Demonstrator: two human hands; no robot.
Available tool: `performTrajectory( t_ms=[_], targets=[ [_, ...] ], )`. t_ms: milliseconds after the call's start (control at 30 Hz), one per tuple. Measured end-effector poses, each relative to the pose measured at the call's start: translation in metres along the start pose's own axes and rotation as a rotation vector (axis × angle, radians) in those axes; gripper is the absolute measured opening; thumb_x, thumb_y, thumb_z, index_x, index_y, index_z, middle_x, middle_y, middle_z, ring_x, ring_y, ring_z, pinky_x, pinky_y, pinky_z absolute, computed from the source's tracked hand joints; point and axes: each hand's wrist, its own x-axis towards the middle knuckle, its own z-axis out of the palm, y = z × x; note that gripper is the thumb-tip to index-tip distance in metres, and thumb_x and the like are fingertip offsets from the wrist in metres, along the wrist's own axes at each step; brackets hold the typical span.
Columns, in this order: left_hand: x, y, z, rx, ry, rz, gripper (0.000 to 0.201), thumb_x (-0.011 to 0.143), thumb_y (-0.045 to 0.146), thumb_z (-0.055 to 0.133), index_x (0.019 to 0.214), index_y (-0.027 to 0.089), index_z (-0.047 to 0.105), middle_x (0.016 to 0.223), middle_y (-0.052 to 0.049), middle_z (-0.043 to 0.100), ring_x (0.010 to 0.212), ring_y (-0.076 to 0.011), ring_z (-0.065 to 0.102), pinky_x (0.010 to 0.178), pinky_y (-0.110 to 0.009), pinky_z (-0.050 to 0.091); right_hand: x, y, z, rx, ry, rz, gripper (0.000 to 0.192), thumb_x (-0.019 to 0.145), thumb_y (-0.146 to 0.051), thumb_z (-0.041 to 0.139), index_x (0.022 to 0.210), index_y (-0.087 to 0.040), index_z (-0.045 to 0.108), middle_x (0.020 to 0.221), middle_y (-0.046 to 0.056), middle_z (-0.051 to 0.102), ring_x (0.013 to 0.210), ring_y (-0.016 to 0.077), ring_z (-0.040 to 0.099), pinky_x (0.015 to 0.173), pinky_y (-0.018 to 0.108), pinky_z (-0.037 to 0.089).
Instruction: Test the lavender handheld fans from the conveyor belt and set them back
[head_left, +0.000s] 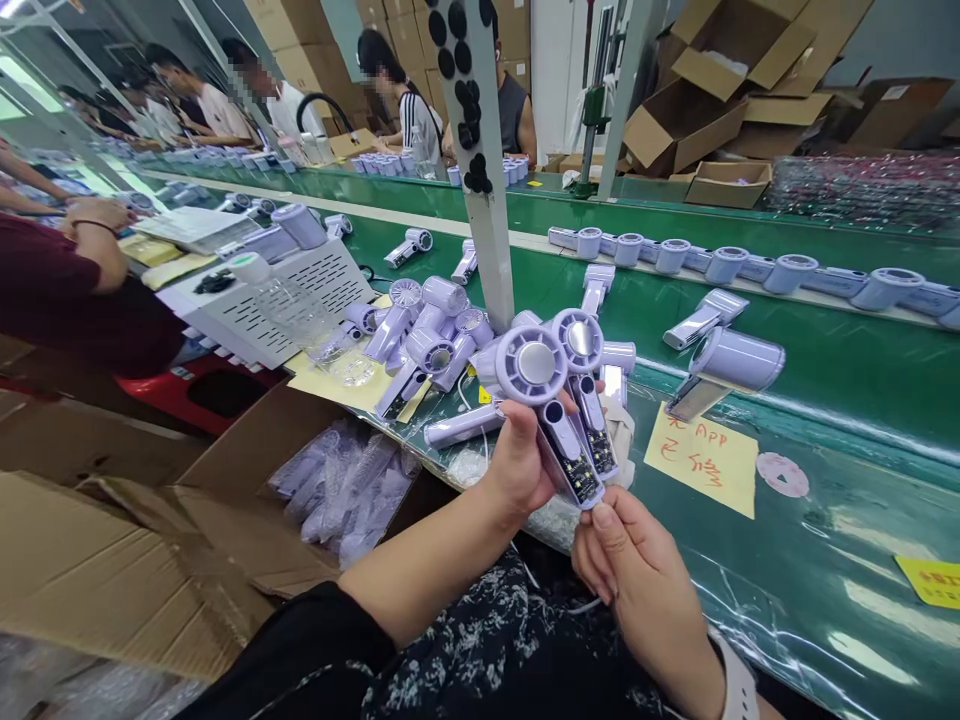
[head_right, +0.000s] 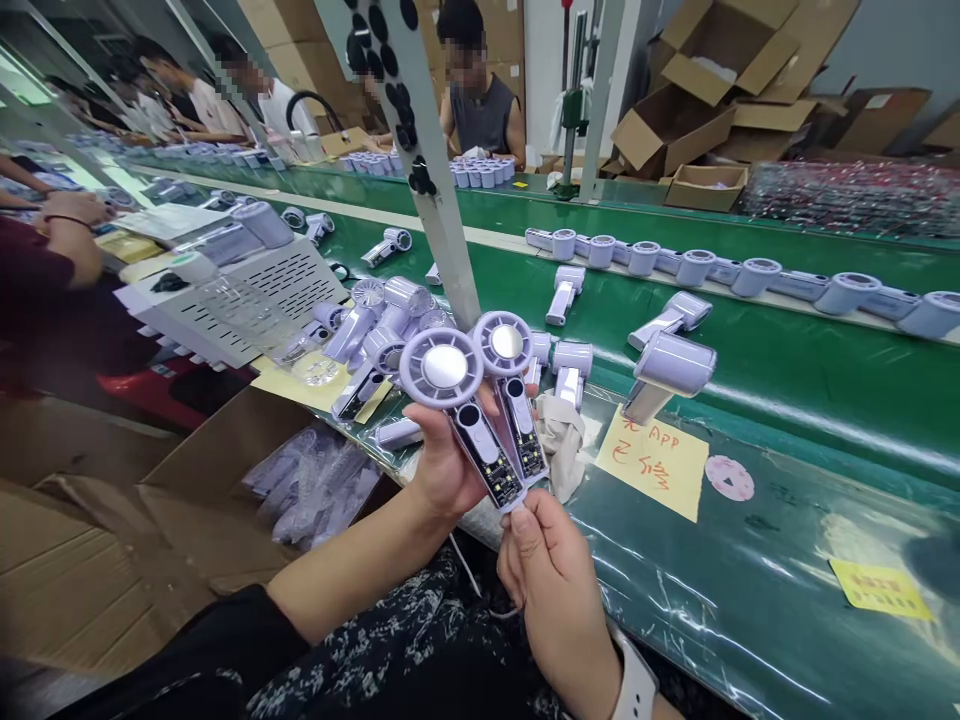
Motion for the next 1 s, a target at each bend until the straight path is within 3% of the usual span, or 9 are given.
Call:
performTrajectory(
  t_ms=[133, 267, 367, 500, 567, 633, 833, 900, 1000],
  targets=[
    [0.001, 0.002, 0.002, -0.038, -0.006, -0.008, 0.074, 0.054, 0.091, 0.073, 0.072, 0.021, 0.061, 0.104, -0.008, 0.077, 0.108, -0.0341, 0.072, 0.087, -0.045, 0.061, 0.003, -0.01, -0.007, -0.24, -0.075, -0.146, 0.036, 0.106, -0.047, 0.051, 0.08, -0.022, 0.059, 0.071, 0.001, 0.06, 0.067, 0.0161, 0.058, 0.065, 0.027, 0.046],
    [0.003, 0.013, 0.004, -0.205, 0.014, -0.08, 0.069, 0.065, 0.089, 0.069, 0.069, 0.021, 0.059, 0.106, -0.004, 0.075, 0.104, -0.0269, 0.072, 0.085, -0.039, 0.06, 0.004, -0.022, -0.018, -0.414, -0.086, -0.309, 0.035, 0.105, -0.044, 0.052, 0.078, -0.022, 0.061, 0.098, 0.006, 0.066, 0.095, 0.0214, 0.063, 0.082, 0.03, 0.049],
    [0.002, 0.016, 0.005, -0.171, -0.03, -0.057, 0.067, 0.066, 0.088, 0.069, 0.068, 0.021, 0.06, 0.107, -0.004, 0.074, 0.107, -0.0278, 0.071, 0.082, -0.037, 0.06, 0.005, -0.02, -0.016, -0.381, 0.027, -0.213, 0.038, 0.104, -0.047, 0.054, 0.078, -0.022, 0.062, 0.082, 0.004, 0.067, 0.077, 0.0184, 0.062, 0.07, 0.028, 0.048],
    [-0.004, 0.007, 0.004, -0.058, -0.093, 0.026, 0.072, 0.059, 0.092, 0.069, 0.065, 0.021, 0.061, 0.102, -0.008, 0.075, 0.1, -0.0303, 0.072, 0.082, -0.04, 0.061, 0.004, -0.005, -0.004, -0.073, 0.057, -0.059, 0.045, 0.102, -0.056, 0.056, 0.071, -0.023, 0.052, 0.049, -0.006, 0.045, 0.045, 0.0124, 0.046, 0.051, 0.025, 0.04],
    [-0.007, 0.0, 0.003, -0.032, -0.09, 0.059, 0.074, 0.055, 0.094, 0.069, 0.066, 0.02, 0.063, 0.098, -0.01, 0.076, 0.093, -0.0286, 0.072, 0.081, -0.04, 0.061, 0.004, 0.001, 0.0, 0.089, 0.07, -0.01, 0.047, 0.101, -0.059, 0.055, 0.071, -0.024, 0.047, 0.044, -0.011, 0.034, 0.038, 0.0105, 0.035, 0.044, 0.024, 0.036],
    [-0.009, -0.004, 0.0, -0.022, -0.084, 0.052, 0.077, 0.053, 0.095, 0.069, 0.067, 0.02, 0.064, 0.097, -0.011, 0.076, 0.092, -0.0292, 0.073, 0.081, -0.041, 0.061, 0.004, 0.002, 0.0, 0.072, 0.071, 0.0, 0.046, 0.102, -0.058, 0.054, 0.072, -0.024, 0.049, 0.047, -0.009, 0.039, 0.041, 0.0111, 0.039, 0.047, 0.024, 0.039],
    [0.005, 0.013, -0.014, -0.013, 0.059, 0.103, 0.073, 0.056, 0.091, 0.071, 0.07, 0.02, 0.062, 0.093, -0.008, 0.076, 0.104, -0.0323, 0.074, 0.087, -0.044, 0.062, 0.004, -0.023, -0.04, -0.536, -0.06, -0.28, 0.04, 0.105, -0.043, 0.049, 0.072, -0.021, 0.056, 0.102, 0.009, 0.066, 0.096, 0.0237, 0.064, 0.084, 0.037, 0.052],
    [0.008, 0.022, -0.02, 0.031, 0.136, 0.176, 0.071, 0.061, 0.09, 0.07, 0.07, 0.021, 0.063, 0.097, -0.007, 0.076, 0.107, -0.0315, 0.073, 0.087, -0.042, 0.062, 0.014, -0.026, -0.059, -0.835, 0.063, -0.359, 0.04, 0.103, -0.041, 0.049, 0.07, -0.02, 0.057, 0.125, 0.016, 0.062, 0.116, 0.0336, 0.06, 0.095, 0.049, 0.049],
    [0.004, 0.026, -0.026, 0.106, 0.072, 0.138, 0.071, 0.063, 0.092, 0.066, 0.068, 0.021, 0.062, 0.099, -0.008, 0.075, 0.112, -0.0353, 0.071, 0.084, -0.044, 0.063, 0.039, -0.016, -0.077, -1.244, 0.342, -0.46, 0.032, 0.099, -0.039, 0.053, 0.084, -0.016, 0.069, 0.136, 0.026, 0.056, 0.127, 0.0462, 0.051, 0.101, 0.066, 0.043]
  ],
)
